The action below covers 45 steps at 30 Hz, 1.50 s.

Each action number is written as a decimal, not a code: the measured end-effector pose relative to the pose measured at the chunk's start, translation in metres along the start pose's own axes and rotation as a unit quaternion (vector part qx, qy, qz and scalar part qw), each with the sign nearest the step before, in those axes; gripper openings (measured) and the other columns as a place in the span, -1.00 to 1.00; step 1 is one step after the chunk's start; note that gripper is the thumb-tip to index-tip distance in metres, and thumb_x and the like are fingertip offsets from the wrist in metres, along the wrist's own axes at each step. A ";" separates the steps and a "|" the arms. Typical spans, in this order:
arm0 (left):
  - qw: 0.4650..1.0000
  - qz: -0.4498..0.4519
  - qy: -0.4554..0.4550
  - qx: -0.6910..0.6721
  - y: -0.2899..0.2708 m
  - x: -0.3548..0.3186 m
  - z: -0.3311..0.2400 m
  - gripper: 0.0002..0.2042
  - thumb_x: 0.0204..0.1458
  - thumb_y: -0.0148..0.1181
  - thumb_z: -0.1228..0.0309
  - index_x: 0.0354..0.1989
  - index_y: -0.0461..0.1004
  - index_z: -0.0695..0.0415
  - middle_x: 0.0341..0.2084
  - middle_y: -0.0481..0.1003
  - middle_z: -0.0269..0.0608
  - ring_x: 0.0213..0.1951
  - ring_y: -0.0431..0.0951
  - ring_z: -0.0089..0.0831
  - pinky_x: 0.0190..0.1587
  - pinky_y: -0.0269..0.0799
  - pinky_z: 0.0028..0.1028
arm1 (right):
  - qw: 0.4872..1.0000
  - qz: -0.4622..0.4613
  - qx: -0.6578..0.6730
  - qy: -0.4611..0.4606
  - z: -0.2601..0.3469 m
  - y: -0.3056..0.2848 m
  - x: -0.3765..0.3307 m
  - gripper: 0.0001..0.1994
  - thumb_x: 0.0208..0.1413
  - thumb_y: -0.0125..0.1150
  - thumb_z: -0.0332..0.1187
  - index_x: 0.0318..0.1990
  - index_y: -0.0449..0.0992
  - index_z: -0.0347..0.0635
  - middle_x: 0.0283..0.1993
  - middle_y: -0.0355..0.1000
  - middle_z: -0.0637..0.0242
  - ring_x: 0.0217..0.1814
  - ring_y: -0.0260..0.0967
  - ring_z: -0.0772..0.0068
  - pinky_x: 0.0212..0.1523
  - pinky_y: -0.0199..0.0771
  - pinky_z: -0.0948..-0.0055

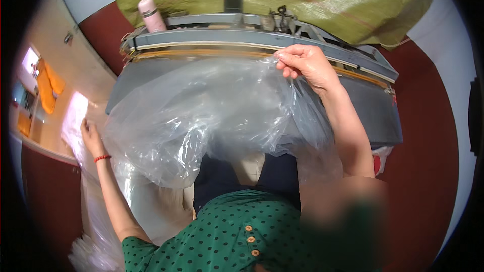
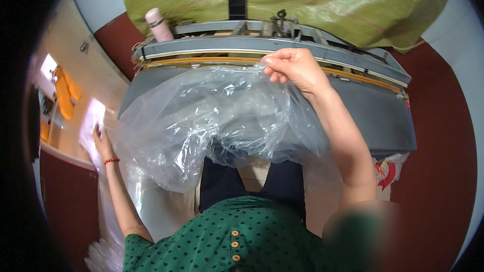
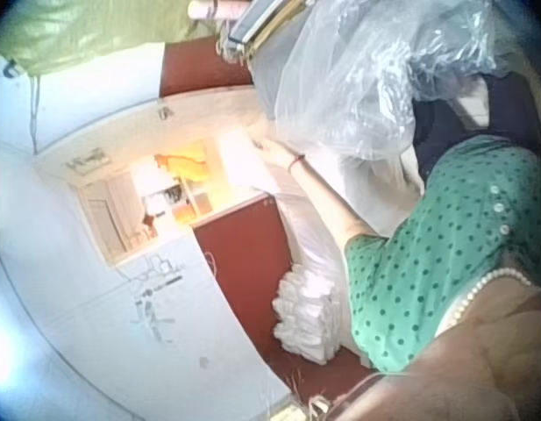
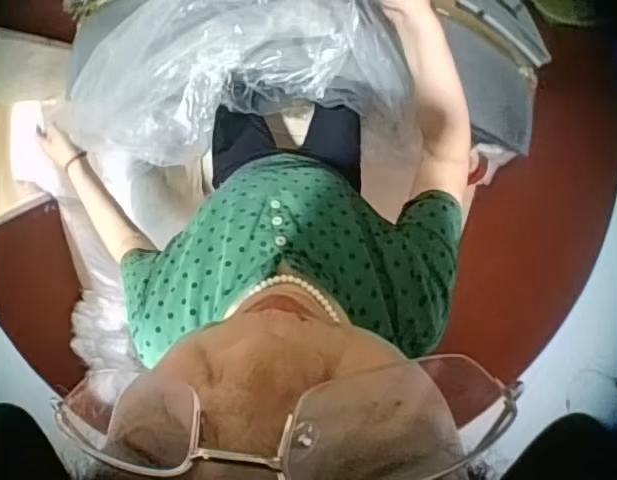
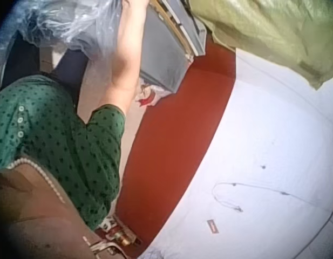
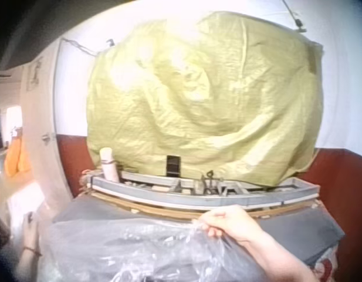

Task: The worker is using a heat-sealing machine to seal large clear plastic bags or sheets.

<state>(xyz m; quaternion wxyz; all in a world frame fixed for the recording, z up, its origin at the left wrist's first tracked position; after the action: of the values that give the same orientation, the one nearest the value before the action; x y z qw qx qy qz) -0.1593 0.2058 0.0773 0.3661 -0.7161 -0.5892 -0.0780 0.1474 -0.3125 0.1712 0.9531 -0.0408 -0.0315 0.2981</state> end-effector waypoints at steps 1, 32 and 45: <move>0.993 0.042 0.021 -0.105 0.013 -0.019 -0.075 -0.65 0.02 -0.07 0.45 0.00 0.24 0.28 -0.04 0.29 -0.11 0.00 0.27 -0.37 0.04 0.14 -0.47 | 1.000 -0.001 -0.020 0.000 0.001 0.005 0.003 -0.83 -0.01 0.14 -0.33 -0.36 0.46 -0.27 -0.52 0.41 0.39 -0.62 0.26 0.74 -0.67 0.17 0.82; 0.851 0.154 0.432 -0.256 0.147 -0.144 -0.356 -0.79 -0.27 0.23 0.54 -0.42 0.36 0.18 -0.58 0.37 -0.30 -0.48 0.35 -0.47 -0.44 0.25 -0.51 | 0.976 -0.015 -0.088 -0.201 -0.025 0.049 -0.013 -0.96 -0.04 0.09 -0.51 -0.43 0.43 -0.28 -0.46 0.37 0.46 -0.40 0.28 0.71 -0.36 0.29 0.69; 0.839 0.260 0.375 -0.296 0.151 -0.162 -0.353 -0.84 -0.19 0.19 0.59 -0.46 0.32 0.21 -0.71 0.30 -0.33 -0.66 0.26 -0.67 -0.61 0.18 -0.68 | 0.980 0.068 0.028 -0.187 -0.001 0.065 -0.018 -0.88 -0.02 0.10 -0.48 -0.30 0.41 -0.28 -0.44 0.31 0.45 -0.42 0.24 0.67 -0.40 0.24 0.71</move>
<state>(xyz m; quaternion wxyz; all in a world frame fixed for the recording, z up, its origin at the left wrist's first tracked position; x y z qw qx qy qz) 0.0419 -0.1448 0.1786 0.3363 -0.8332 -0.1484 -0.4131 0.0955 -0.2696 0.1630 0.9087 0.0397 -0.1977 0.3655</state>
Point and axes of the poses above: each hand's wrist, its own x-axis towards the middle knuckle, its own y-axis out of the palm, z = x × y, the point moved 5 cm from there along x, towards the middle knuckle
